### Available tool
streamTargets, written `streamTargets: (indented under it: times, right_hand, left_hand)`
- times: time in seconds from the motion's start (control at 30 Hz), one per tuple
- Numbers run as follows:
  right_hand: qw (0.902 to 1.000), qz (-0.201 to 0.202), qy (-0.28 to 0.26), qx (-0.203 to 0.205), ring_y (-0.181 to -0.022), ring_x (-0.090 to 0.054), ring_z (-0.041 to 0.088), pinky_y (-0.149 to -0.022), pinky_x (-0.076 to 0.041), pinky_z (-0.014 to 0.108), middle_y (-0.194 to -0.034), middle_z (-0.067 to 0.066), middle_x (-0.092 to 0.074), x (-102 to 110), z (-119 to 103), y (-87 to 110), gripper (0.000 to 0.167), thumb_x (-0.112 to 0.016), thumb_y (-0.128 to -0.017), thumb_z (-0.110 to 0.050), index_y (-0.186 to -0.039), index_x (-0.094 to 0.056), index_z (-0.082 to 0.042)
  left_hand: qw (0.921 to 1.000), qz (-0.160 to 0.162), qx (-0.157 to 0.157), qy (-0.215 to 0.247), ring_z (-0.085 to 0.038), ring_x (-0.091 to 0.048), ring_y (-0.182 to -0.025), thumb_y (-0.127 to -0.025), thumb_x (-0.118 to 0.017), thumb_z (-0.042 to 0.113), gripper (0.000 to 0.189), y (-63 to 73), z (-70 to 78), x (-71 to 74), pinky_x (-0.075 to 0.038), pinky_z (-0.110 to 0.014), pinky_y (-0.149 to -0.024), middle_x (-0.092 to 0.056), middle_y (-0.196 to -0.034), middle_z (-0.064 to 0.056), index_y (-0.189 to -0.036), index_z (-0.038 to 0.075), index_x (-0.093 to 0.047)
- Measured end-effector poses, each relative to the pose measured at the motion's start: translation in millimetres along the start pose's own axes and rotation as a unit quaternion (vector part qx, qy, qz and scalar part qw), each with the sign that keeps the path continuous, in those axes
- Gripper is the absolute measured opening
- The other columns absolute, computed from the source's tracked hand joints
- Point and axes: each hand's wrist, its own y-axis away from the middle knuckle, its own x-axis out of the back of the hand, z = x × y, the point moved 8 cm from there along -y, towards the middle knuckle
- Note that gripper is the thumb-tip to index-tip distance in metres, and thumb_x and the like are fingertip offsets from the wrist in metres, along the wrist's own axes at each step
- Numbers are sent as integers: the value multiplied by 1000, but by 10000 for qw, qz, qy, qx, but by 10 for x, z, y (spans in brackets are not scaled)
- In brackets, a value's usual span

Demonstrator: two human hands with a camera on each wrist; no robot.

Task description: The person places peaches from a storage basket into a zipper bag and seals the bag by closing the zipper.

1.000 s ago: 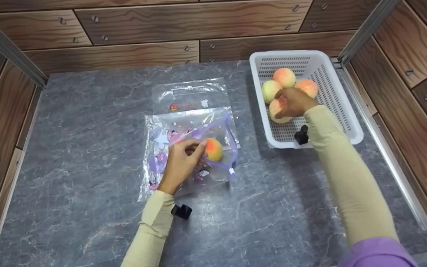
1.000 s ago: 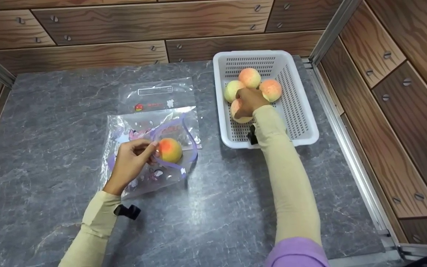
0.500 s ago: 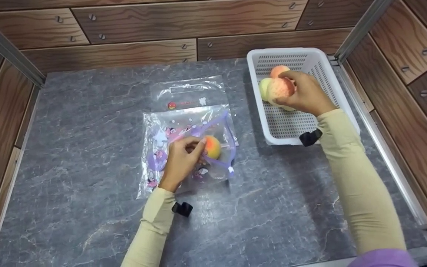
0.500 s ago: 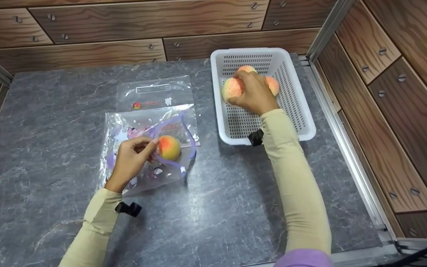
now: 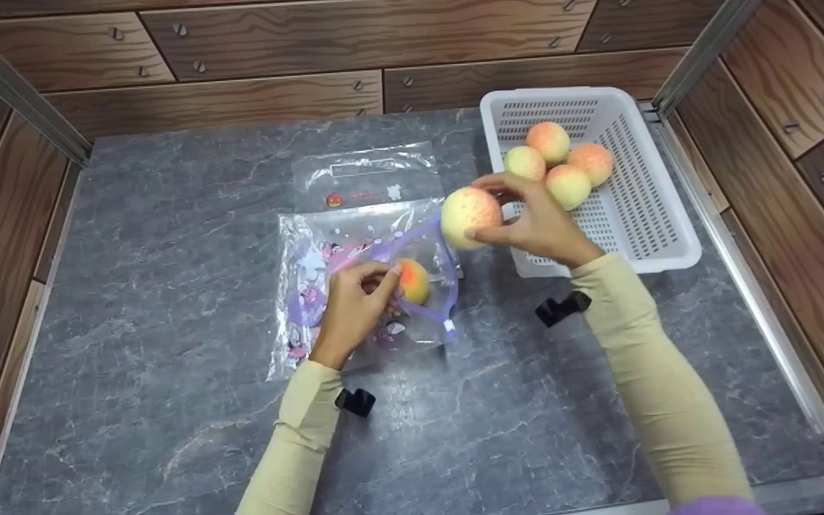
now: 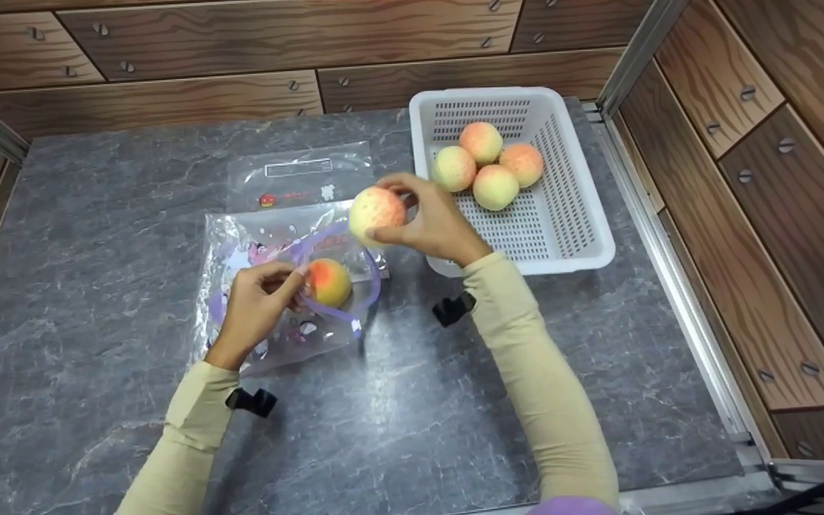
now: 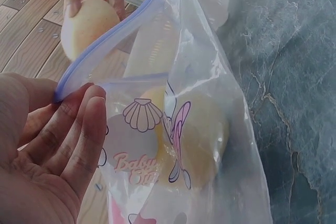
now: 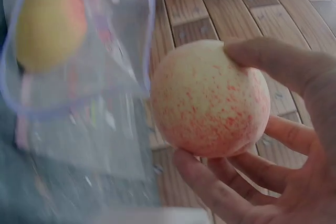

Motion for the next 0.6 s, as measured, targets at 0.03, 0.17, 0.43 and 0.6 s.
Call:
streamTargets:
  times: [0.03,0.17,0.43,0.6]
  right_hand:
    - [9998,-138,-141,17,-111,-58,34,-91,-52,34,-128,20,-63,-80,-1,8,63,-87,-75,-1,-131,-60,5]
    - [9966,-686,-451,101,-109,-59,33,-86,-57,36,-124,18,-65,-361,82,30,62,-88,-74,-2,-130,-62,3]
    - [9876,-1503,-417,177,-108,-61,27,-86,-58,44,-120,9,-68,-667,214,80,57,-90,-75,-14,-126,-66,-6]
    - [9838,-1737,-431,89,-115,-59,27,-96,-51,48,-123,7,-66,-722,276,114,57,-89,-76,-14,-126,-64,-7]
  left_hand:
    - [10000,-5,-17,7,-19,-65,-56,-97,-68,8,16,1,1,-2,-58,-31,-51,-70,-71,-6,-93,-7,-75]
    - [10000,-12,-17,-15,-18,-65,-57,-97,-68,10,18,3,1,-13,-59,-31,-51,-70,-72,-6,-94,-6,-75]
    - [9999,35,58,-138,-18,-64,-58,-97,-69,9,17,6,2,-16,-59,-31,-51,-69,-73,-6,-98,-7,-75]
    - [9996,34,25,-282,-19,-64,-58,-97,-69,10,18,8,18,-24,-57,-29,-51,-69,-72,-6,-97,-7,-75]
